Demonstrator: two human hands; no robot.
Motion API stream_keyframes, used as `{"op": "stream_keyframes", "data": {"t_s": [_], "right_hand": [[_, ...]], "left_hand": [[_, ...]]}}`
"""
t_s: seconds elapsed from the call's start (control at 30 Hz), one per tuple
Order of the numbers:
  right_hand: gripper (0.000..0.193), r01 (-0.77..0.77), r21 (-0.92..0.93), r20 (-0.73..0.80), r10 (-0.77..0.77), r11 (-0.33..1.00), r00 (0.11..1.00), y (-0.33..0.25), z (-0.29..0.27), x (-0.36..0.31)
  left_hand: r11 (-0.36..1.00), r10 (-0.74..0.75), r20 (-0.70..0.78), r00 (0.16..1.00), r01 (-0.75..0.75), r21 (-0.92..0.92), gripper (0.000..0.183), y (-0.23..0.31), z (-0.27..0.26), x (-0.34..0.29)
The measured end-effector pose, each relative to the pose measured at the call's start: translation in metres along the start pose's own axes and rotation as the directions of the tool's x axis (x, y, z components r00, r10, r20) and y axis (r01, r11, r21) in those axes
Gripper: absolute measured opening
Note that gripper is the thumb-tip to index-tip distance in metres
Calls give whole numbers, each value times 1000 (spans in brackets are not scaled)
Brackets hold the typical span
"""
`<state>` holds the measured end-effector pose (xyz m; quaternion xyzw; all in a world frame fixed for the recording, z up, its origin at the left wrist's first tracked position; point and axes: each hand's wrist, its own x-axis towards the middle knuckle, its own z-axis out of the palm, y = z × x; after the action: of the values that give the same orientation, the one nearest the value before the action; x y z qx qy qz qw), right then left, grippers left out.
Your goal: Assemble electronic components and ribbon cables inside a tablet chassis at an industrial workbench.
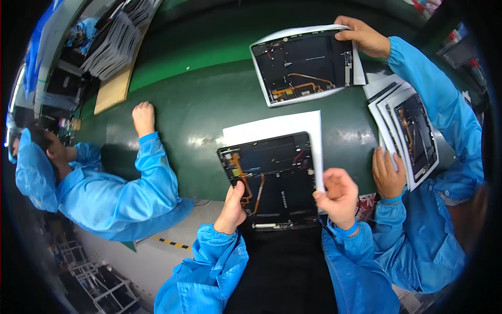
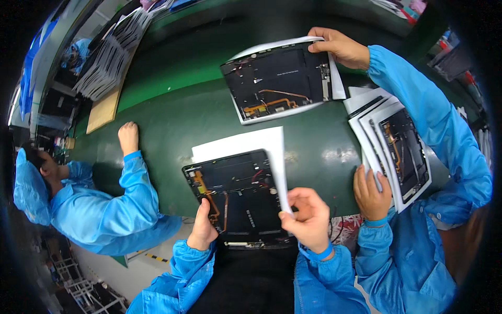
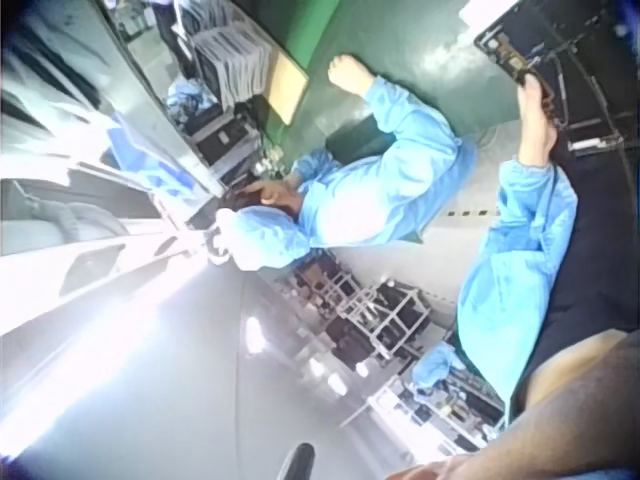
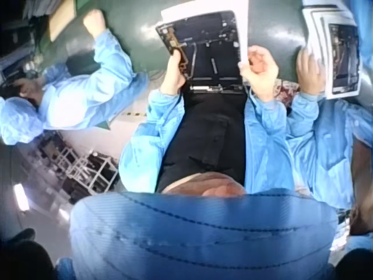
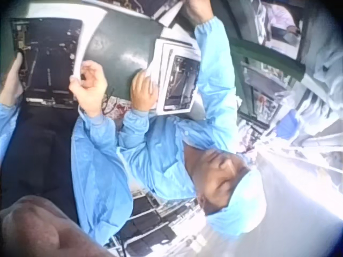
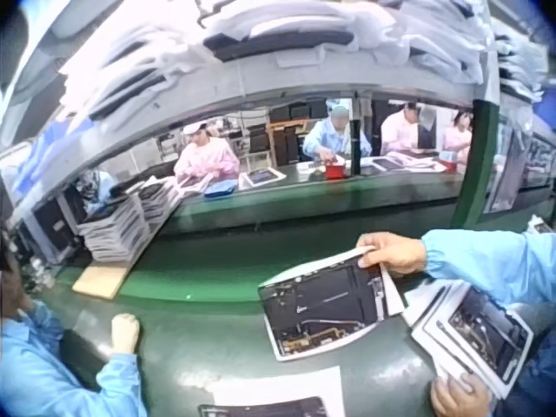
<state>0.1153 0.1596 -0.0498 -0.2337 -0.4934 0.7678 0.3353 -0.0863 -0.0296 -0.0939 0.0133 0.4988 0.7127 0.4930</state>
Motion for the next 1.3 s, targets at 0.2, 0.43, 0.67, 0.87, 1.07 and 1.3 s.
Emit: {"op": "stream_keyframes", "data": {"t_s": [0.2, 0.43, 0.67, 0.87, 1.07, 1.3], "right_hand": [[32, 200, -416, 57, -194, 887, 979, -21, -12, 20], [19, 19, -996, -27, -534, 82, 845, -102, -128, 41], [32, -389, -919, -357, -289, -63, 889, -119, -187, 37], [33, -184, -982, -174, -191, -35, 966, -115, -224, 41], [16, -93, -983, -116, -147, 156, 982, -121, -231, 38], [9, -44, -991, -77, -269, 127, 960, -117, -236, 30]], "left_hand": [[909, 158, -122, 980, -96, 405, 25, 62, 27, 24], [715, 452, -142, 881, -262, 648, 33, 128, -35, 77], [25, 843, 72, 533, -172, 985, 61, 134, -19, 62], [138, 792, 234, 564, -539, 831, 49, 113, 26, 58], [64, 573, 490, 657, -632, 772, 38, 76, 81, 56], [514, 151, 800, 581, -737, 438, 41, 5, 167, 58]]}}
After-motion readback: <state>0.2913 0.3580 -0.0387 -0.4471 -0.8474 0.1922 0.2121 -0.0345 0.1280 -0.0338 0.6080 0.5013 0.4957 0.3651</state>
